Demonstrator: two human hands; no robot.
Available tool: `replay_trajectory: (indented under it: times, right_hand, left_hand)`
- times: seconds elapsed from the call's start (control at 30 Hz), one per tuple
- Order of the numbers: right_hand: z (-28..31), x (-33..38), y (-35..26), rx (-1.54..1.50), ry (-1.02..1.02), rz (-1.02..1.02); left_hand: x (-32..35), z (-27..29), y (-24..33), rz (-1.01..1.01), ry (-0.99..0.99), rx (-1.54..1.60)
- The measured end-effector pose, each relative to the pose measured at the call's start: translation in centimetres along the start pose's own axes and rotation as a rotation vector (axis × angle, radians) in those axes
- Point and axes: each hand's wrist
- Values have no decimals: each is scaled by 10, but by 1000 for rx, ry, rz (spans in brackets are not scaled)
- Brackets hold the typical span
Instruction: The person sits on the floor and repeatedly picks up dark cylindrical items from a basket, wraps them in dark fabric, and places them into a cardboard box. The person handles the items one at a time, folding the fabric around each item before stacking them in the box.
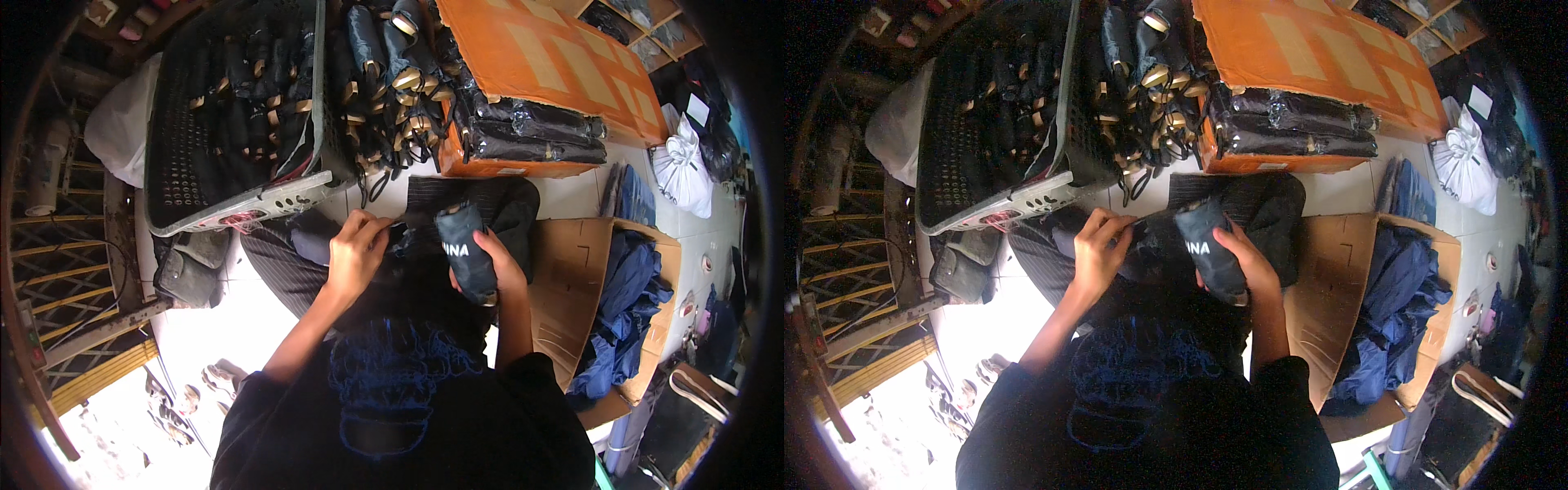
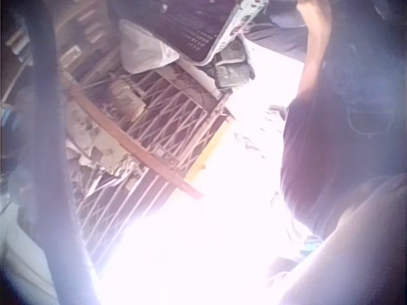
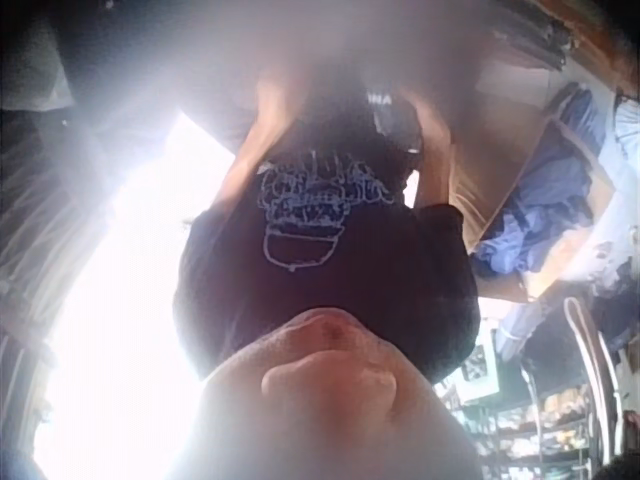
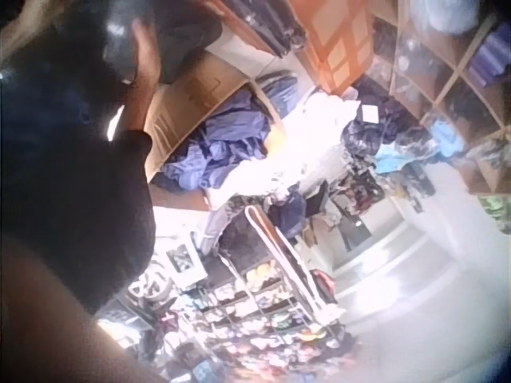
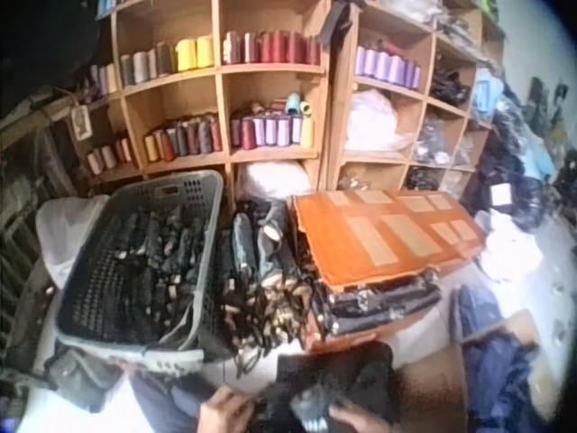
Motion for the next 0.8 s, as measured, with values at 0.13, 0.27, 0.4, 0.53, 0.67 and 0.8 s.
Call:
replay_trajectory:
  times: [0.13, 0.27, 0.4, 0.53, 0.67, 0.8]
  right_hand:
    - [-18, 15, -4, 211, -88, -187]
    - [-26, 6, 0, 469, 28, -432]
    - [-31, 4, -3, 484, 1, -484]
    - [-14, 1, 12, 608, -22, -427]
    - [6, -1, 23, 758, -86, -364]
    - [8, 0, 25, 649, -59, -470]
  left_hand:
    - [4, -22, -8, 26, -48, 87]
    - [1, -26, -1, 70, -126, 60]
    - [4, -29, -4, 2, -87, -30]
    - [7, -30, -7, -4, -136, 46]
    - [3, -28, -10, -57, -328, 131]
    - [8, -28, -14, -48, -400, 224]
Point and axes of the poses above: each hand's wrist, its own x-axis away from the middle knuckle, its own z-axis out of the back of the hand, y = z × x, and after that the axes turned 6 degrees about -y, right-handed
